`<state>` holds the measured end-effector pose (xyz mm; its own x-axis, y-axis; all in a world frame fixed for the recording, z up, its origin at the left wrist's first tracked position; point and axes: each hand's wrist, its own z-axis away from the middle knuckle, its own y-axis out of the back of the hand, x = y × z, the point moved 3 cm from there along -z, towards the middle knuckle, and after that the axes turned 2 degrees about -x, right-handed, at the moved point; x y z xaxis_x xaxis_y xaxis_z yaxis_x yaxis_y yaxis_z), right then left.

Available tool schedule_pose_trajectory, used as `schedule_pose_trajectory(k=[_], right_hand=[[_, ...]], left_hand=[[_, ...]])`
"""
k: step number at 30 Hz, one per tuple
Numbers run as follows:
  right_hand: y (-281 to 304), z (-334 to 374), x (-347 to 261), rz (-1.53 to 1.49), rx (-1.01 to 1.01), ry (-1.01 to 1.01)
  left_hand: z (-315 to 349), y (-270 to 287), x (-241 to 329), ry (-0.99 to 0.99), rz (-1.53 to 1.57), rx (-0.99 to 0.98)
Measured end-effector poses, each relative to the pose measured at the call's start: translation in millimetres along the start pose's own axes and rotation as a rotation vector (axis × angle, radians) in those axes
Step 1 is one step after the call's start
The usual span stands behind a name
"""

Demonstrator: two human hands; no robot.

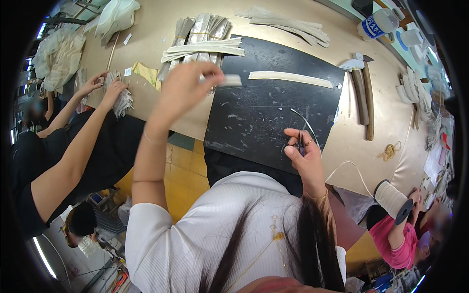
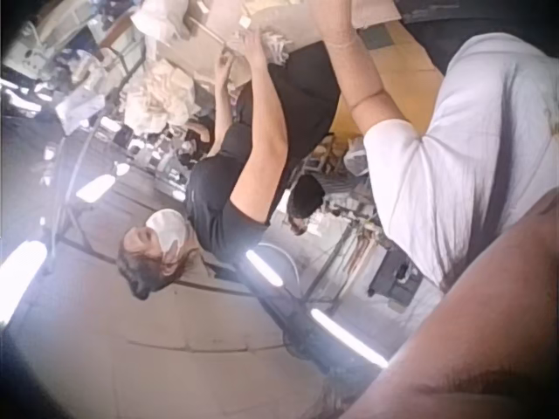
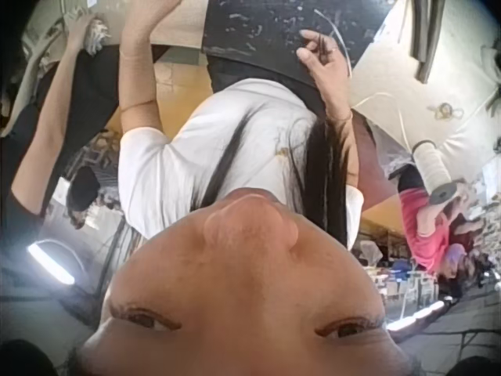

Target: The person wraps a white string around a long, narrow fabric strip using a small tool to press the string into place. The person repeats this process on multiple fabric strips, placing finished pieces on the table.

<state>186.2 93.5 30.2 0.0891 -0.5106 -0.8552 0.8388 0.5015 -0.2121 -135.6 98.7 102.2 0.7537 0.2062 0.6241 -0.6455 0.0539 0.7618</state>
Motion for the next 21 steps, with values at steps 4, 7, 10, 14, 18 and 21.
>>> schedule_pose_trajectory(k=[4,7,10,14,18,21], right_hand=[[10,-3,-14,0.492,0.207,0.271],[19,-2,-25,0.817,0.382,0.391],[35,-7,-20,0.945,0.476,0.362],[41,-16,-14,1.023,0.440,0.339],[38,-24,-8,1.137,0.411,0.258],[37,-27,-11,1.136,0.399,0.314]], left_hand=[[-59,17,-21,-0.117,-0.293,-0.014],[-89,-3,-50,-0.470,-0.528,0.304],[-93,-28,-39,-0.391,-0.313,0.310],[-63,-86,-10,-0.432,-0.248,0.097],[-51,-104,-5,-0.295,-0.178,0.191],[-34,-120,5,-0.370,-0.266,0.278]])
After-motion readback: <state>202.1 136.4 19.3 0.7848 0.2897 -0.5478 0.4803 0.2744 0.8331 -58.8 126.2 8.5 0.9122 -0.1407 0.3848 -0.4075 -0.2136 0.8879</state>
